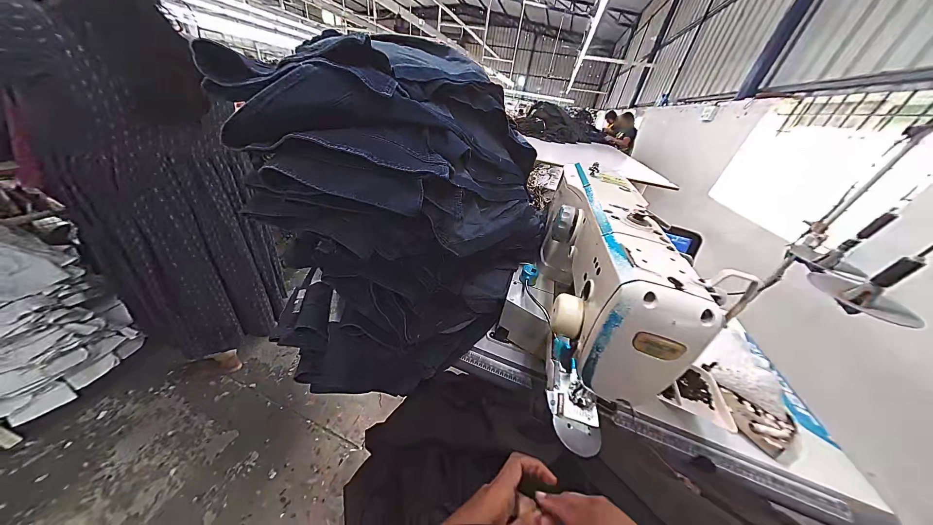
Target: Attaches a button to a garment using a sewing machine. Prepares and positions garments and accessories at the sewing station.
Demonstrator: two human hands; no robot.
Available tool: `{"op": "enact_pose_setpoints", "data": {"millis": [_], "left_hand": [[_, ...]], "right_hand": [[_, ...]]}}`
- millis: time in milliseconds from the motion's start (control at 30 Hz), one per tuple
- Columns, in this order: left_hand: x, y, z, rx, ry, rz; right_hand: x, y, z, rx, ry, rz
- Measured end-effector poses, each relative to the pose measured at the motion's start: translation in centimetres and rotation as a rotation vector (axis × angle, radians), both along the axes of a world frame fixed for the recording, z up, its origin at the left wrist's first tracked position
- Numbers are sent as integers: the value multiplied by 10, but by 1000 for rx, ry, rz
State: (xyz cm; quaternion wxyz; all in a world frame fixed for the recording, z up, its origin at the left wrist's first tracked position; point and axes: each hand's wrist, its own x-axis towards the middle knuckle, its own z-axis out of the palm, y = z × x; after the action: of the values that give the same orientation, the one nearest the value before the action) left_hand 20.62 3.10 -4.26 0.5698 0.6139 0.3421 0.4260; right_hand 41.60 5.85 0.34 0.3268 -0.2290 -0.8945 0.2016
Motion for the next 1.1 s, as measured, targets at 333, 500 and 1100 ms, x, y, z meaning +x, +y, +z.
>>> {"op": "enact_pose_setpoints", "data": {"millis": [333,500,1100], "left_hand": [[11,-14,-11,22,-5,60],[0,-11,-9,90,-41,263],[12,-20,4,-649,-422,274]], "right_hand": [[12,-11,-53,-30,248,-192],[20,-6,-70,-270,361,-170],[-15,-25,-75,-1306,801,-75]]}}
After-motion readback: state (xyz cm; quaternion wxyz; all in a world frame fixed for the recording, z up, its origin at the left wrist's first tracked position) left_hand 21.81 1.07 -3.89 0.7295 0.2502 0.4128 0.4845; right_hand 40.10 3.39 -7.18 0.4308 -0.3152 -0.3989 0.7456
